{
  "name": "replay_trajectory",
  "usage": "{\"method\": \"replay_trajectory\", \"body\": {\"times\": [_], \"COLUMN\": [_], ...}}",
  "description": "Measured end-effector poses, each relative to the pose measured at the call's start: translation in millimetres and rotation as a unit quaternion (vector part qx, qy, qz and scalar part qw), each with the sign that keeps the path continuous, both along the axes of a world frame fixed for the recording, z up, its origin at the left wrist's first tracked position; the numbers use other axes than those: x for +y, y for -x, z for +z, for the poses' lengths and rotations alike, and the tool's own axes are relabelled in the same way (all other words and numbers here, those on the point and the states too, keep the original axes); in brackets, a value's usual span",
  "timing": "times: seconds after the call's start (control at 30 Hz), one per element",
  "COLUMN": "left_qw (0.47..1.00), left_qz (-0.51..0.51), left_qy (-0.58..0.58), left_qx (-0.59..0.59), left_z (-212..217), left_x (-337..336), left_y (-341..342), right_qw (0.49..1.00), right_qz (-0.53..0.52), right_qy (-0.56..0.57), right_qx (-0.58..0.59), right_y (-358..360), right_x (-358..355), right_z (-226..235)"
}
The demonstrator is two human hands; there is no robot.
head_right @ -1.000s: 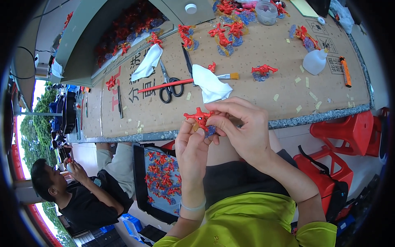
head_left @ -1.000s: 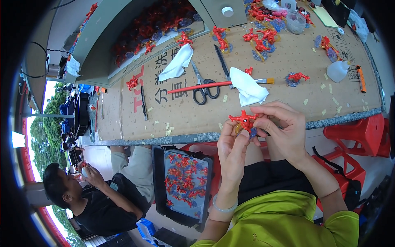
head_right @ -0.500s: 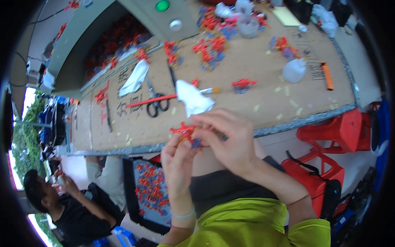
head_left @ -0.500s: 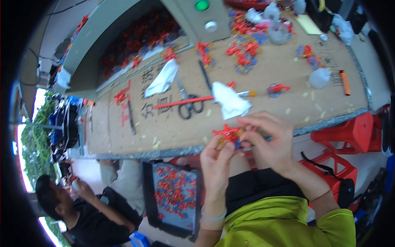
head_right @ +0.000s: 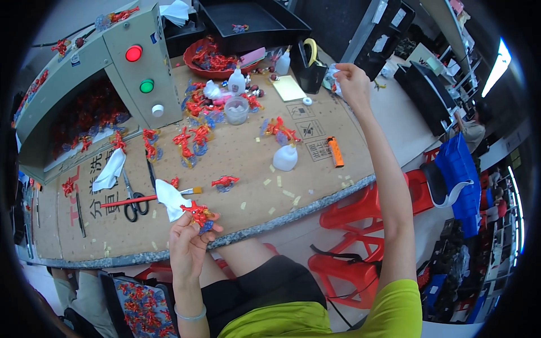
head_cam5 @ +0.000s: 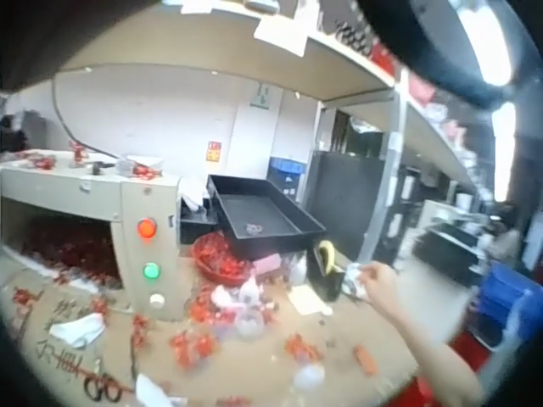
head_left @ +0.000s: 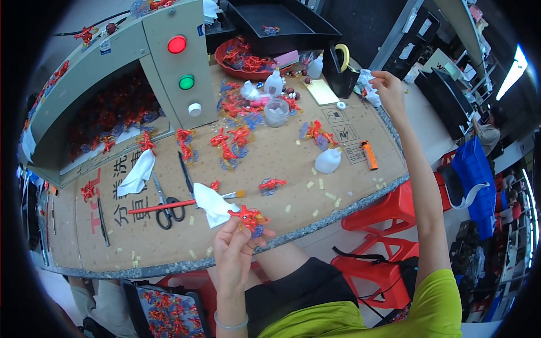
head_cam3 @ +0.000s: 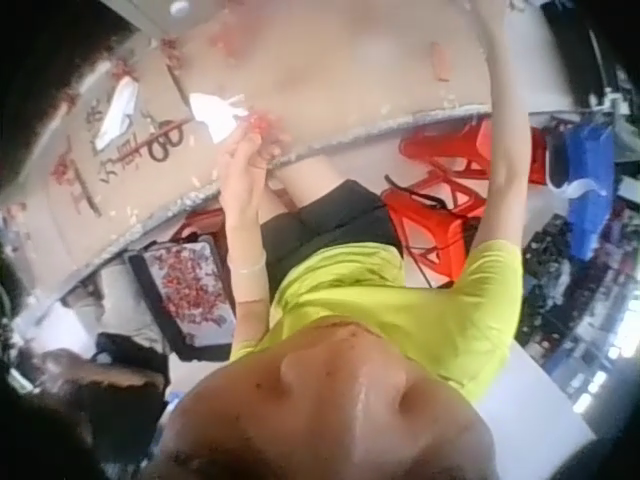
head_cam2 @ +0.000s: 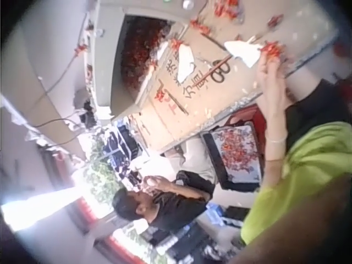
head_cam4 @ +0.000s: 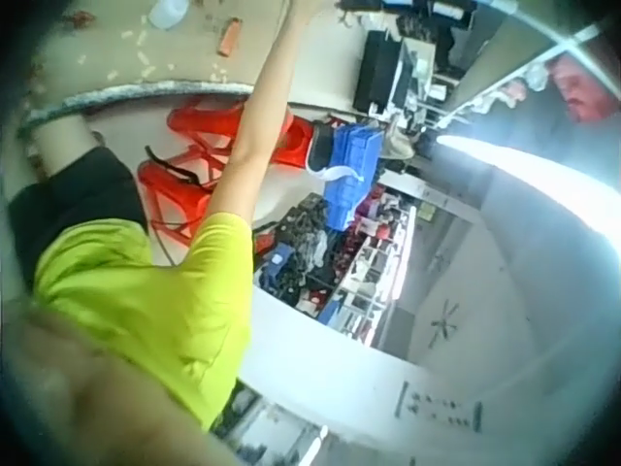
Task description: The person assembles small red and gold plastic toy parts by hand, applying glue from a bottle to join the components.
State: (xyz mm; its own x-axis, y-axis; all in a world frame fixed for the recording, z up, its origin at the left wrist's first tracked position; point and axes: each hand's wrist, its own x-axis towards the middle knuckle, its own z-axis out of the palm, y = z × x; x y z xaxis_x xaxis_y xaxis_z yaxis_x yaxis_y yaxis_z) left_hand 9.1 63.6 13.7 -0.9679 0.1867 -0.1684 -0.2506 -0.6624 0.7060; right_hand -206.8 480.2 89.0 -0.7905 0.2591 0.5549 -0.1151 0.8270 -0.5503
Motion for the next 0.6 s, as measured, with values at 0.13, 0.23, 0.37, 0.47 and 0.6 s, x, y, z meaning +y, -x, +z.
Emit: {"method": "replay_trajectory", "body": {"times": [0.13,0.23,0.37,0.47,0.6], "left_qw": [0.999,0.999,0.997,0.998,0.998], "left_qz": [0.024,0.025,0.022,0.014,-0.008], "left_qy": [0.040,0.037,0.079,0.067,0.047], "left_qx": [0.004,0.004,0.011,0.010,0.033], "left_z": [-11,-14,-16,-13,-21], "left_x": [0,-3,2,3,-4], "left_y": [4,0,-4,-2,0], "right_qw": [0.986,0.969,0.947,0.943,0.929], "right_qz": [-0.116,-0.091,-0.095,-0.099,-0.091], "right_qy": [-0.062,0.110,0.182,0.207,0.269], "right_qx": [-0.104,-0.202,-0.248,-0.241,-0.237], "right_y": [78,97,106,124,126], "right_x": [27,7,4,29,10], "right_z": [-8,-4,1,12,24]}}
